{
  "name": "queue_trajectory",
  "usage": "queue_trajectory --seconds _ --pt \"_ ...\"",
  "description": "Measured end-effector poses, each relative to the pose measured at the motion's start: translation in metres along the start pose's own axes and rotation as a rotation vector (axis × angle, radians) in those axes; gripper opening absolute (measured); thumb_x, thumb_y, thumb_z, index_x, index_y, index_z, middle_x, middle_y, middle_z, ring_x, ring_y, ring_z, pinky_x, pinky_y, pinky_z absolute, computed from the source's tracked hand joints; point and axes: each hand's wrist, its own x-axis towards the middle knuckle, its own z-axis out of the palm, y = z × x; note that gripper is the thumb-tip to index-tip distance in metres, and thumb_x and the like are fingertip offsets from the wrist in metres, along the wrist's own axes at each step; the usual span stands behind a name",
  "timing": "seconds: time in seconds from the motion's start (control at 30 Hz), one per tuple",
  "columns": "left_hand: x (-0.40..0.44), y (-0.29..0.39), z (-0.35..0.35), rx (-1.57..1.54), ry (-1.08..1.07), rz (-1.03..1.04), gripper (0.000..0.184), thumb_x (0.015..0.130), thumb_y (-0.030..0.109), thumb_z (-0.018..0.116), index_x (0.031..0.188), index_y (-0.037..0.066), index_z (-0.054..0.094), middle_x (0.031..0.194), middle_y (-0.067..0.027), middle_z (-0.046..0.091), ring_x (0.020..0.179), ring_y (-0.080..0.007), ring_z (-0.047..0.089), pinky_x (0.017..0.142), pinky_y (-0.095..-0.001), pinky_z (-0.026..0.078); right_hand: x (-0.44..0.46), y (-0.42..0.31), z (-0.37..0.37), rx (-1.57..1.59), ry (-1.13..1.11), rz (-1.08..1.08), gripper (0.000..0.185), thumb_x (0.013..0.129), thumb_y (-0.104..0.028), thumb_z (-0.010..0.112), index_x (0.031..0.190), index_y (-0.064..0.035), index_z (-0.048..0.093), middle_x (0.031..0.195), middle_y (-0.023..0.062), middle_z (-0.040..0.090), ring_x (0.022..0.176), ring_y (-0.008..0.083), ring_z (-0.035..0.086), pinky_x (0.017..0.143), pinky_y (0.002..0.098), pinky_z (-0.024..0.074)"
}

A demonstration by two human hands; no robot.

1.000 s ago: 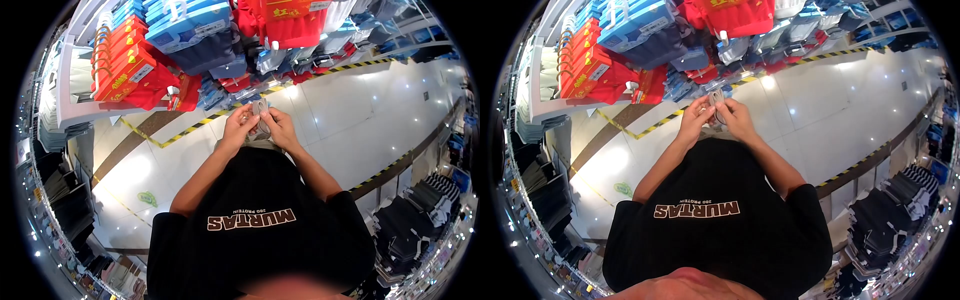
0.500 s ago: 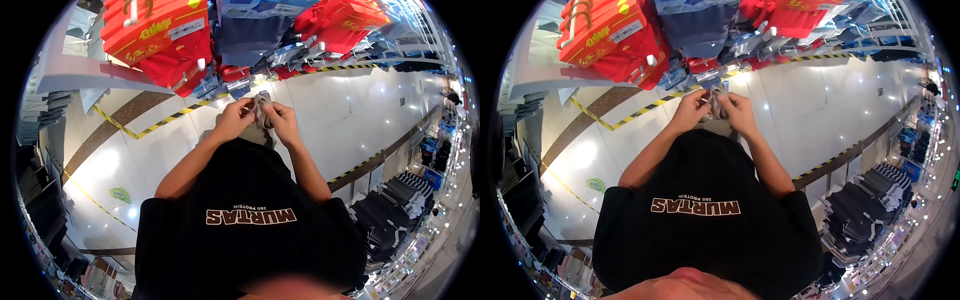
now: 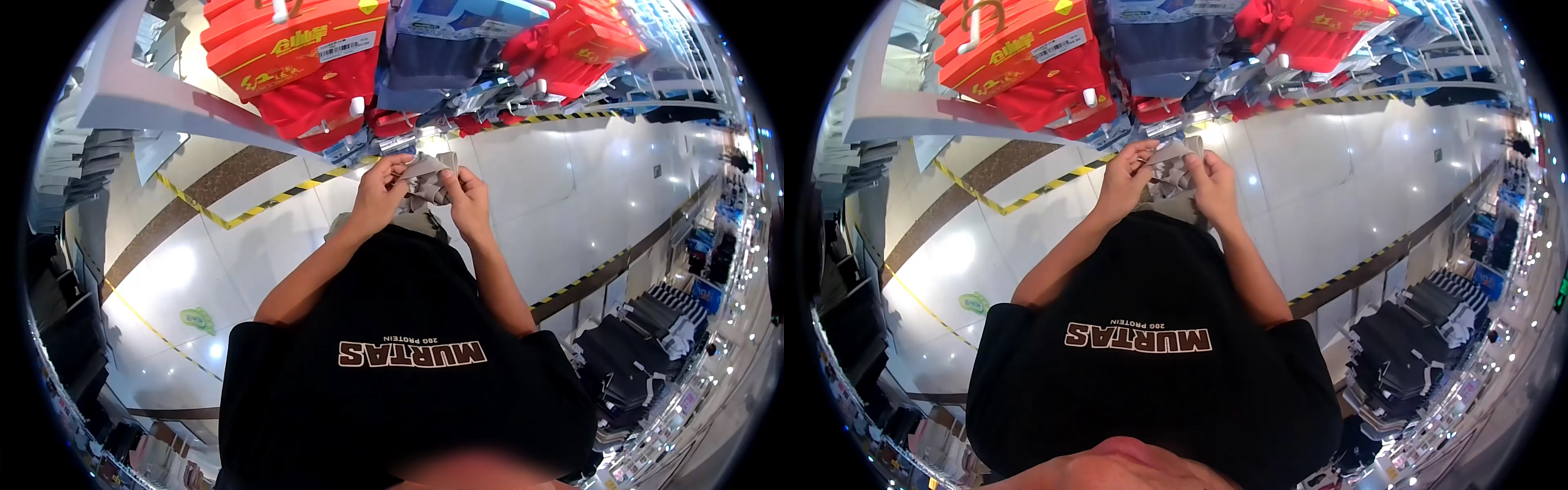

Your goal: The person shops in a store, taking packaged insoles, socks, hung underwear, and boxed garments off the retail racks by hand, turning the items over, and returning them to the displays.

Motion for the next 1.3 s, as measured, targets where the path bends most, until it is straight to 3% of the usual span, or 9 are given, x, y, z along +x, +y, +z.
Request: queue_trajectory --seconds 0.2,0.4,0.57,0.6,0.83,0.97,1.17,1.2,1.3 --pt "-0.005 -0.013 0.005 0.034 0.107 -0.001 0.037 0.087 0.003 0.059 0.123 -0.001 0.055 0.105 -0.0087 0.063 0.086 -0.0126 0.063 0.074 -0.0251 0.050 0.005 -0.004 0.007 -0.043 -0.033 -0.026 0.026 0.098 -0.022 0.059 0.102 0.0028 0.064 0.076 -0.0025 0.062 0.064 0.0013 0.049 0.054 0.0190 0.0367" --pt "-0.017 -0.009 0.008 0.175 0.197 0.032 0.047 0.090 0.019 0.067 0.129 0.000 0.049 0.116 -0.0091 0.060 0.096 -0.0133 0.061 0.079 -0.0269 0.051 0.001 -0.010 0.019 -0.177 -0.110 -0.011 0.024 0.097 -0.021 0.060 0.099 0.0021 0.065 0.074 -0.0009 0.062 0.064 0.0027 0.050 0.056 0.0203 0.0394" --pt "-0.010 -0.003 0.016 -0.340 0.025 -0.114 0.043 0.094 0.021 0.064 0.130 0.003 0.049 0.116 -0.0043 0.057 0.103 -0.0106 0.056 0.091 -0.0266 0.045 0.005 -0.001 0.018 -0.417 -0.180 -0.371 0.020 0.092 -0.015 0.063 0.095 0.0041 0.066 0.082 0.0076 0.064 0.076 0.0138 0.058 0.070 0.0291 0.0467" --pt "-0.011 0.000 0.016 -0.320 0.002 -0.118 0.043 0.094 0.021 0.065 0.129 0.003 0.049 0.115 -0.0037 0.057 0.103 -0.0103 0.056 0.092 -0.0266 0.045 0.004 -0.002 0.016 -0.398 -0.229 -0.303 0.019 0.090 -0.013 0.063 0.096 0.0047 0.066 0.090 0.0114 0.064 0.082 0.0168 0.060 0.075 0.0302 0.0467" --pt "-0.023 -0.004 0.003 -0.277 -0.128 -0.158 0.063 0.087 0.019 0.074 0.138 0.004 0.042 0.114 -0.0037 0.057 0.103 -0.0107 0.055 0.091 -0.0269 0.045 -0.014 0.008 0.016 0.072 -0.287 0.088 0.020 0.094 -0.013 0.060 0.102 0.0040 0.067 0.089 0.0051 0.067 0.078 0.0108 0.061 0.071 0.0252 0.0487" --pt "-0.027 -0.003 -0.003 -0.279 -0.186 -0.167 0.070 0.084 0.018 0.077 0.142 0.005 0.039 0.116 -0.0044 0.056 0.103 -0.0114 0.056 0.089 -0.0274 0.047 -0.016 0.018 0.013 0.169 -0.305 0.144 0.019 0.096 -0.013 0.059 0.101 0.0038 0.066 0.086 0.0032 0.067 0.077 0.0089 0.061 0.069 0.0236 0.0500" --pt "-0.028 -0.018 -0.011 -0.168 -0.093 -0.188 0.041 0.087 0.014 0.069 0.123 -0.001 0.055 0.104 -0.0067 0.062 0.092 -0.0122 0.059 0.082 -0.0259 0.048 -0.014 0.011 0.020 0.010 -0.190 0.067 0.018 0.097 -0.015 0.059 0.094 0.0018 0.065 0.081 0.0013 0.065 0.072 0.0061 0.058 0.065 0.0229 0.0484" --pt "-0.027 -0.022 -0.016 -0.169 -0.072 -0.241 0.031 0.091 0.006 0.058 0.120 -0.003 0.055 0.109 -0.0065 0.062 0.098 -0.0126 0.060 0.086 -0.0265 0.048 -0.012 0.011 0.018 -0.003 -0.177 0.034 0.018 0.097 -0.016 0.059 0.093 0.0013 0.064 0.079 0.0006 0.064 0.070 0.0051 0.057 0.064 0.0224 0.0475" --pt "-0.028 -0.028 -0.023 -0.311 0.011 -0.212 0.029 0.094 0.007 0.055 0.121 -0.003 0.055 0.108 -0.0061 0.062 0.098 -0.0120 0.060 0.085 -0.0262 0.049 -0.010 0.009 0.017 -0.153 -0.128 -0.062 0.020 0.097 -0.018 0.060 0.088 0.0001 0.064 0.071 -0.0026 0.060 0.064 0.0023 0.052 0.059 0.0202 0.0429"
